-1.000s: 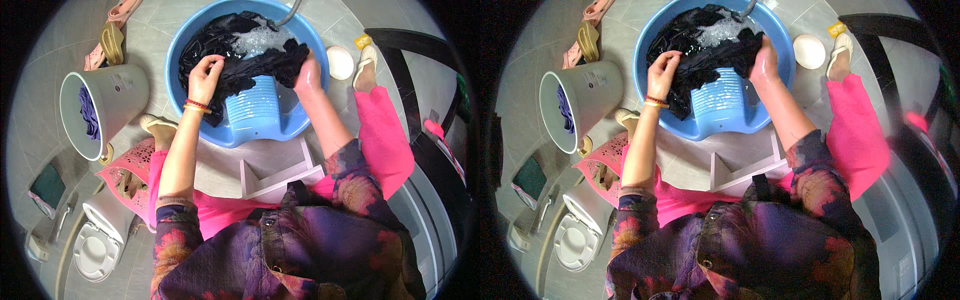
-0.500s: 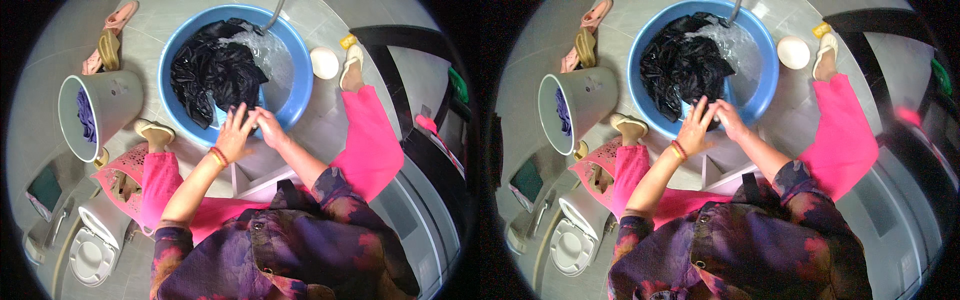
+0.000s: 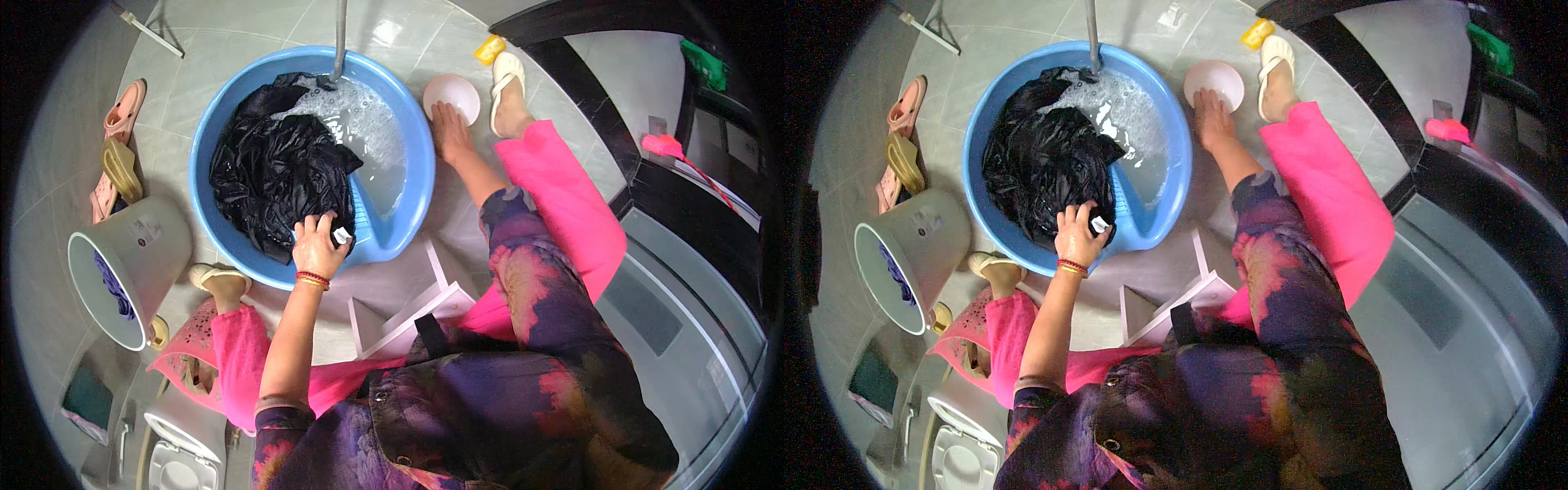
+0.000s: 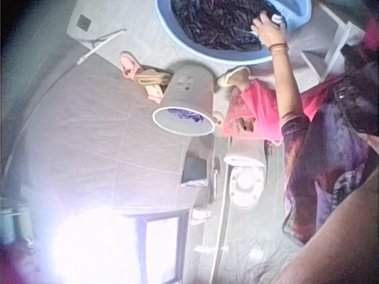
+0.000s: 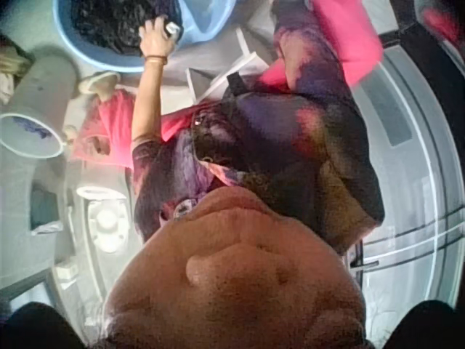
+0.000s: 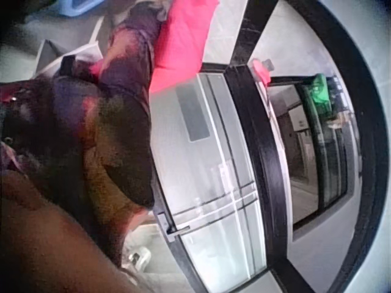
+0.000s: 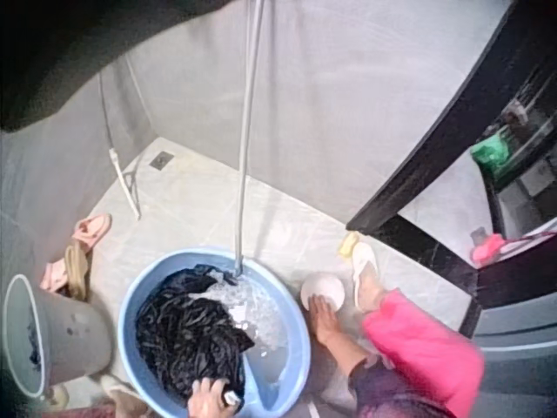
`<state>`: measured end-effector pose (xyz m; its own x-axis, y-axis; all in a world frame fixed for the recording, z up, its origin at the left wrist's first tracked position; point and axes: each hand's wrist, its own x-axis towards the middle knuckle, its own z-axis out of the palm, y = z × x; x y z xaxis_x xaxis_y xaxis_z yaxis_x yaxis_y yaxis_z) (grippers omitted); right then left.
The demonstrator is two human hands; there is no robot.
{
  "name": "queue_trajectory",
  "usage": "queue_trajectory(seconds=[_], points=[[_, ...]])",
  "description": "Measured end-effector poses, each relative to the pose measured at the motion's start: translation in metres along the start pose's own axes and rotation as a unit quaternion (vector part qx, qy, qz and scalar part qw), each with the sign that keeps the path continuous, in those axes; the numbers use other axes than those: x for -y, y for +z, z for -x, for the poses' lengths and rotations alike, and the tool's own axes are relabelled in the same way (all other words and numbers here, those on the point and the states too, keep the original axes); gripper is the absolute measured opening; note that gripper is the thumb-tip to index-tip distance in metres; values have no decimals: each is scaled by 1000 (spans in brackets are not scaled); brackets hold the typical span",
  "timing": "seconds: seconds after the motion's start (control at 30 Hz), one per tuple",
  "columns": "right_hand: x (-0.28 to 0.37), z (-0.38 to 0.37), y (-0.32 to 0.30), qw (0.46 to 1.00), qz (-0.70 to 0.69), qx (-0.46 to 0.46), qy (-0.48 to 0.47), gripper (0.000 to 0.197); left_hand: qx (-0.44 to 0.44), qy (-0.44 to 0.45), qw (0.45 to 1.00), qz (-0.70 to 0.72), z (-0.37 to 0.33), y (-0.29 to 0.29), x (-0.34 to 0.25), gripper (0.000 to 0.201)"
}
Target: The person hand-washes clothes by scrubbing garments against a washboard in a basin of water, wringing each piece out by hand, and transferring them into a bucket.
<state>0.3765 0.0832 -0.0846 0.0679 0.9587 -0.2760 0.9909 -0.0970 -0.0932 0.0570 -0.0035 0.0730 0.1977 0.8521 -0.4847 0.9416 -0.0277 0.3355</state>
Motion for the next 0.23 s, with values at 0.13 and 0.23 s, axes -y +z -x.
queue_trajectory(seconds=[0.13, 0.23], points=[[-27, -27, 27, 992, -22, 3, 124, 28, -10, 24, 999, 19, -10, 6, -2, 49], [10, -37, 11, 945, -128, 209, 216, 30, -4, 0, 1000, 11, -7, 4, 12, 51]])
